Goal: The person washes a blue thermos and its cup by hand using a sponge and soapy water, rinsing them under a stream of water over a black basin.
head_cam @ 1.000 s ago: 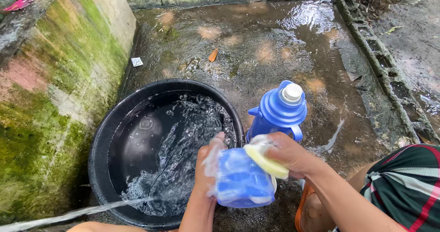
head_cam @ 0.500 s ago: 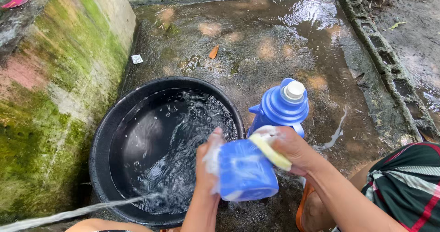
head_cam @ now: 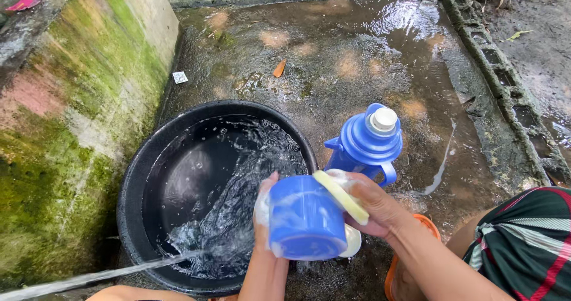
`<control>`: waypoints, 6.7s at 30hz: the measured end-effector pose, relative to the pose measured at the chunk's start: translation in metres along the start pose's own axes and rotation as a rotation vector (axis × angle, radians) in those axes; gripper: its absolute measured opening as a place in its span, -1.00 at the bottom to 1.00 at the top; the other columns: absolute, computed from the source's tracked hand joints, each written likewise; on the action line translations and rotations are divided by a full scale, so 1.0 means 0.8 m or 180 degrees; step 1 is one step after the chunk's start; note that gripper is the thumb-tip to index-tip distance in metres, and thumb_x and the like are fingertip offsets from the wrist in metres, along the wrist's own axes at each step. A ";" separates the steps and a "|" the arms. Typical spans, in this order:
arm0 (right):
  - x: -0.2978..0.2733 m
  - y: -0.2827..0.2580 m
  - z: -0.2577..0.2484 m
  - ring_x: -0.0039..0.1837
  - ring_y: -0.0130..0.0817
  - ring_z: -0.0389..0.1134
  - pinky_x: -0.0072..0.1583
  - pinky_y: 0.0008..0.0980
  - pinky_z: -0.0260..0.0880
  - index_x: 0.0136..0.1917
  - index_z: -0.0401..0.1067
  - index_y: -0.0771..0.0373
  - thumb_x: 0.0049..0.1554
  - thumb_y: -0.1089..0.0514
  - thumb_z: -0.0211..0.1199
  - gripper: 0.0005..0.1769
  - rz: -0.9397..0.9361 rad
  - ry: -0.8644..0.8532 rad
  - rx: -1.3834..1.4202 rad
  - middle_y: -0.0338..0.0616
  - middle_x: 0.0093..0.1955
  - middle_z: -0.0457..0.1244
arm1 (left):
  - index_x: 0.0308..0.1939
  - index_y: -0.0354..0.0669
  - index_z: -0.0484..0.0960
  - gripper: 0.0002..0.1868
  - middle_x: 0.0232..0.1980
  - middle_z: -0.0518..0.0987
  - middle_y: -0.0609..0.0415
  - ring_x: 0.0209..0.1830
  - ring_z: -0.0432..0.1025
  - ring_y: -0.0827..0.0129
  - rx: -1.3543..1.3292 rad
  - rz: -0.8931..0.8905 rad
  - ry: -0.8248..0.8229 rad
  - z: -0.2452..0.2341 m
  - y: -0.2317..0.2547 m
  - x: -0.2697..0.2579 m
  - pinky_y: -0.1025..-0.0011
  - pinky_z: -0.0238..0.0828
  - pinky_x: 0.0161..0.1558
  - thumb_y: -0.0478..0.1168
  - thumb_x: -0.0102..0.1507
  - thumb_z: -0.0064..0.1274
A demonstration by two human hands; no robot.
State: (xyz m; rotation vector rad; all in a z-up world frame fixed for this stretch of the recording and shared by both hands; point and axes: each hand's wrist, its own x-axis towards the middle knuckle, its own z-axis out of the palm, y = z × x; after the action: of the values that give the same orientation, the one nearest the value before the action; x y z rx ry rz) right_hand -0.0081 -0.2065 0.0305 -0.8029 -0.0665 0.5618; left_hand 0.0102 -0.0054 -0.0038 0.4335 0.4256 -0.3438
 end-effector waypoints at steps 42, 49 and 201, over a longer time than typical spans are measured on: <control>0.129 0.128 0.265 -0.01 -0.41 0.46 0.09 -0.37 0.47 0.11 0.52 0.32 0.01 0.14 0.28 -0.61 -0.0631 -0.0964 -0.3299 -0.10 -0.06 0.43 | 0.08 0.03 0.60 -0.56 -0.12 0.60 0.05 -0.18 0.64 0.25 0.9733 0.0883 0.3384 -0.066 0.448 -0.344 0.35 0.61 -0.06 0.20 0.43 -0.18; 0.124 0.134 0.262 0.03 -0.40 0.45 0.11 -0.37 0.46 0.13 0.51 0.33 0.03 0.14 0.28 -0.59 -0.0592 -0.0990 -0.3200 -0.09 -0.02 0.43 | 0.20 0.02 0.56 -0.48 -0.01 0.56 -0.20 -0.41 0.58 0.19 0.8938 0.2862 0.2085 -0.104 0.489 -0.345 0.16 0.56 -0.24 0.16 0.26 0.00; 0.059 0.085 -0.029 0.08 0.09 0.43 0.14 -0.02 0.41 -0.12 0.51 0.31 -0.07 0.13 0.34 -0.74 -0.1489 -0.0489 -0.5951 0.09 -0.03 0.40 | 0.19 -0.05 0.56 -0.42 0.09 0.64 0.05 0.10 0.52 0.18 0.0133 0.0036 0.0214 -0.057 -0.028 0.056 0.11 0.47 0.17 0.25 0.31 -0.12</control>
State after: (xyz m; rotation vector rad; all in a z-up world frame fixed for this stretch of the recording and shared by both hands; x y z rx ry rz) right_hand 0.0078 -0.1602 -0.0403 -2.4469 -1.0021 -0.0616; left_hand 0.0247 -0.0131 -0.0694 0.4890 0.4821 -0.3282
